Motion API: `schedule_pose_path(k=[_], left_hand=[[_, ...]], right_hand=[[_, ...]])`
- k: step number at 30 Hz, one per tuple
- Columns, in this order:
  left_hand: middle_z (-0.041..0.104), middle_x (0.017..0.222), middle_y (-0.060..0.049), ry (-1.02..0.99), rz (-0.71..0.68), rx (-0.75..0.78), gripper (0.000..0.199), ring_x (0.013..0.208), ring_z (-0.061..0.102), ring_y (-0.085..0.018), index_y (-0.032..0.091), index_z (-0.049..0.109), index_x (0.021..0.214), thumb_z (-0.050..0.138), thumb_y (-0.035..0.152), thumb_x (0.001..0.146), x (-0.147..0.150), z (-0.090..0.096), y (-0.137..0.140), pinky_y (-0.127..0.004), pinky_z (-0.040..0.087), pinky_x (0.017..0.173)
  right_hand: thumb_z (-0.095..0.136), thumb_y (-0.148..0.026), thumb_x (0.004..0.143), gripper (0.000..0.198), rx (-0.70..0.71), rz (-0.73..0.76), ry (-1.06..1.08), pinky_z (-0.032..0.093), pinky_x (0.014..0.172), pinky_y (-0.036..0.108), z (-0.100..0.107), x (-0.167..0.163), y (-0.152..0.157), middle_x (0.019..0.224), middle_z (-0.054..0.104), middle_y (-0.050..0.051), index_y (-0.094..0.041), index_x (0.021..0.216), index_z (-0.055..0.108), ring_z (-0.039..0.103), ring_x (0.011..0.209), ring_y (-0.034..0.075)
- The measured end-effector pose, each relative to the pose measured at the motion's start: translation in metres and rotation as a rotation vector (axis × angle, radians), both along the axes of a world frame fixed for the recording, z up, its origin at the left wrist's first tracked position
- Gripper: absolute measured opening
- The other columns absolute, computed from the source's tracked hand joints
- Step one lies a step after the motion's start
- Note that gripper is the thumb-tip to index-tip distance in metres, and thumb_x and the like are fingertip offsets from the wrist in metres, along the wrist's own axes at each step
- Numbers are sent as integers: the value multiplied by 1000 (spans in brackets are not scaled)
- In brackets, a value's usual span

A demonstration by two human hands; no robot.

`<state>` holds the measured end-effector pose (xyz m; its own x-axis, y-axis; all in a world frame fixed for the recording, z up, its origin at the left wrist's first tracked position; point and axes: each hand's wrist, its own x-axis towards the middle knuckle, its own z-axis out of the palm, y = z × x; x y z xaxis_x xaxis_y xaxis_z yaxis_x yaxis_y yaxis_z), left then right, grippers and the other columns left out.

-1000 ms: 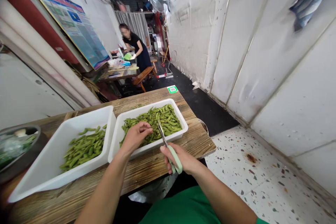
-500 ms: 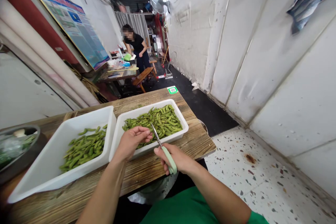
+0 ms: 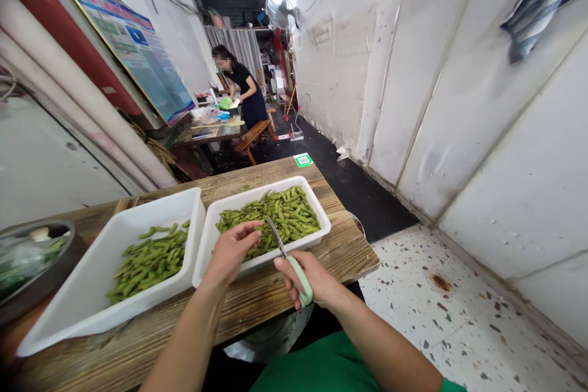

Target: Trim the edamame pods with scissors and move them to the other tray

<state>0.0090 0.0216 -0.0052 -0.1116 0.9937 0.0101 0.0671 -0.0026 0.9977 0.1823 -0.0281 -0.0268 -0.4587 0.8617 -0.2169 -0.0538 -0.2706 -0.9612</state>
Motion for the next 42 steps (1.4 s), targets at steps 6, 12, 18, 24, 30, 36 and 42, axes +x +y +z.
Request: schedule_pose_path(k=[6,12,18,24,30,36,42], left_hand=[[66,83,-5,-161,-67,-11,37,74,61,-14,13,64,92,72,36,63,-1,4,-3,-23,48,62],[65,70,0,-69,-16,22,51,62,61,-13,14,58,107,74,32,62,0,4,-4,-25,48,62],[68,76,-4,301,69,152,29,66,61,-16,16,68,89,67,35,68,0,1,-7,-27,48,66],[64,71,-1,760,169,447,12,63,56,-14,18,66,80,58,26,75,6,-1,-13,-26,45,63],[63,75,-4,916,117,599,11,69,58,-15,16,62,81,52,16,78,10,0,-17,-26,45,66],[62,71,-3,976,108,563,11,67,57,-16,17,62,78,51,18,78,13,-4,-18,-27,45,64],[66,88,-9,1033,537,426,27,77,60,-20,13,64,96,50,30,80,-65,5,-19,-33,47,77]], right_hand=[[50,-63,77,49,54,27,35,41,37,17,-10,3,-2,60,47,-6,-17,94,50,45,40,5],[49,-61,79,44,141,57,-17,41,40,18,-8,5,-3,59,44,-6,-19,93,49,43,41,6],[48,-61,80,42,210,63,-133,39,37,17,-1,7,-1,56,42,-6,-19,87,50,42,40,6],[48,-62,79,43,214,86,-176,36,33,16,-3,6,2,54,44,-6,-20,86,50,41,36,6],[48,-61,80,42,251,63,-182,35,30,16,-6,5,3,48,42,-7,-19,81,50,40,32,6],[54,-63,74,46,138,39,-135,32,26,15,-5,1,2,44,39,-9,-18,69,45,38,29,5],[60,-60,70,45,18,-65,-15,35,27,15,-8,10,4,51,44,-8,-17,79,49,40,32,5]])
